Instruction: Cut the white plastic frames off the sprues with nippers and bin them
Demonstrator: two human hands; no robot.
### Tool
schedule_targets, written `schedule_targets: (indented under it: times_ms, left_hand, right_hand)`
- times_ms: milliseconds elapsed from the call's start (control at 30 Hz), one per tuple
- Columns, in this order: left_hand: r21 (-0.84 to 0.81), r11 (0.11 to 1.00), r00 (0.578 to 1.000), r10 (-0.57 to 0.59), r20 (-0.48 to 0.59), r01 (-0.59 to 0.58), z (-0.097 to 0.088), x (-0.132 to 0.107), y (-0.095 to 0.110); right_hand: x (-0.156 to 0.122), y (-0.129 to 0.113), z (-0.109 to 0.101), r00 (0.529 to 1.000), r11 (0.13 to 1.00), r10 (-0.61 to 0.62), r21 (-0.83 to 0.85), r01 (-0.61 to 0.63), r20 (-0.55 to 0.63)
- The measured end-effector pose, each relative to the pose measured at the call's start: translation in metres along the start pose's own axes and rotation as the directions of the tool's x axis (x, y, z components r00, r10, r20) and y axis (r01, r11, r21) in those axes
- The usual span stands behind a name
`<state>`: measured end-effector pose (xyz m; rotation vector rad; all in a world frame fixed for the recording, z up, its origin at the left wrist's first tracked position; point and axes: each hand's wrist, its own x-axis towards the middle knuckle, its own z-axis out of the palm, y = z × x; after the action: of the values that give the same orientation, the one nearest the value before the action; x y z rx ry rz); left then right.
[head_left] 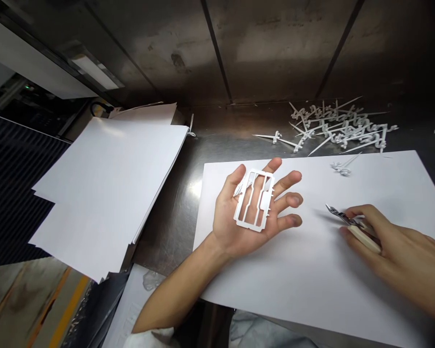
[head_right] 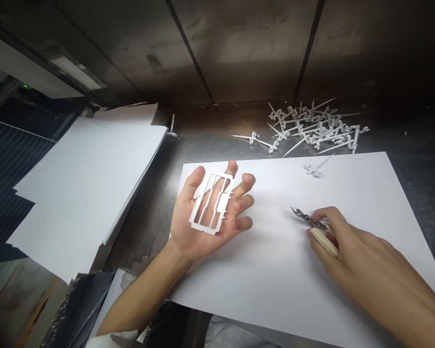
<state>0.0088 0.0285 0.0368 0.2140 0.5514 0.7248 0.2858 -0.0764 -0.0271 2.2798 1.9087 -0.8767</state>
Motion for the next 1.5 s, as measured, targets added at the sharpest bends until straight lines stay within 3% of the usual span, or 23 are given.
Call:
schedule_targets:
  times_ms: [267,333,367,400,433,467,500,533,567,633,667,733,800,967,1167,1267,1333,1400,1500]
  left_hand:
    - [0.04,0.999,0.997,0.025,0.075,-0.028,0.0,0.001,-0.003]
    - [0.135,0.985,0.994,0.099,0.042,-0.104,0.002,-0.005,0.002]
    - [0.221,0.957,0.982,0.189,0.022,-0.189,0.004,-0.011,0.008]
    - [0.345,0.888,0.947,0.321,0.009,-0.304,0.006,-0.018,0.014]
    - [0.505,0.756,0.878,0.478,0.01,-0.418,0.007,-0.026,0.022]
    - [0.684,0.551,0.78,0.625,0.042,-0.478,0.006,-0.034,0.031]
    - [0.84,0.297,0.68,0.725,0.111,-0.454,0.005,-0.041,0.038]
    - [0.936,0.048,0.625,0.756,0.194,-0.348,0.001,-0.047,0.044]
    - [0.968,-0.155,0.633,0.733,0.247,-0.199,-0.004,-0.05,0.048]
    - [0.918,-0.389,0.759,0.621,0.195,0.083,-0.017,-0.047,0.048]
    - [0.876,-0.445,0.821,0.561,0.109,0.188,-0.025,-0.042,0.045]
    - [0.805,-0.489,0.865,0.498,-0.061,0.338,-0.038,-0.03,0.036]
    - [0.77,-0.498,0.864,0.486,-0.135,0.4,-0.045,-0.019,0.029]
    - [0.786,-0.498,0.877,0.468,-0.112,0.366,-0.043,-0.012,0.028]
    - [0.842,-0.473,0.918,0.39,-0.066,0.261,-0.039,-0.016,0.035]
    - [0.895,-0.418,0.959,0.282,-0.036,0.157,-0.034,-0.018,0.039]
    - [0.973,-0.23,0.981,0.19,0.031,0.014,-0.028,-0.019,0.039]
    - [0.991,0.068,0.979,0.181,0.098,-0.112,-0.022,-0.016,0.033]
    - [0.878,0.461,0.983,0.176,0.052,-0.129,-0.012,-0.007,0.02]
  right_hand:
    - [0.002,0.0,-0.003,0.999,1.0,0.016,-0.013,-0.015,0.039]
    - [0.005,0.003,-0.003,0.995,0.999,0.043,-0.003,-0.043,0.086]
    - [0.007,0.004,-0.002,0.993,0.998,0.056,0.001,-0.057,0.107]
    - [0.008,0.005,-0.002,0.991,0.998,0.062,0.005,-0.063,0.116]
    - [0.009,0.006,-0.002,0.992,0.998,0.057,0.009,-0.059,0.109]
    - [0.01,0.006,-0.002,0.994,0.999,0.045,0.012,-0.046,0.095]
    - [0.009,0.005,-0.002,0.996,1.0,0.027,0.012,-0.028,0.081]
    - [0.009,0.005,-0.001,0.998,1.0,0.013,0.006,-0.013,0.064]
    - [0.008,0.004,0.0,0.999,1.0,0.002,-0.006,-0.002,0.052]
    - [0.008,0.003,0.002,0.999,0.999,0.007,-0.044,-0.006,0.035]
    - [0.008,0.003,0.003,0.999,0.998,0.019,-0.062,-0.018,0.027]
    - [0.01,0.001,0.003,0.998,0.996,0.049,-0.081,-0.047,0.026]
    - [0.011,-0.003,0.001,0.996,0.994,0.071,-0.085,-0.067,0.046]
    - [0.014,-0.012,-0.005,0.996,0.995,0.059,-0.082,-0.054,0.066]
    - [0.013,-0.012,-0.003,0.998,0.998,0.031,-0.055,-0.028,0.051]
    - [0.011,-0.012,-0.002,1.0,0.998,-0.019,-0.06,0.019,-0.002]
    - [0.011,-0.012,-0.001,0.999,0.998,-0.029,-0.061,0.028,-0.014]
    - [0.011,-0.012,0.001,1.0,0.998,-0.024,-0.064,0.023,-0.02]
    - [0.013,-0.012,0.004,0.999,0.997,-0.02,-0.079,0.017,-0.043]
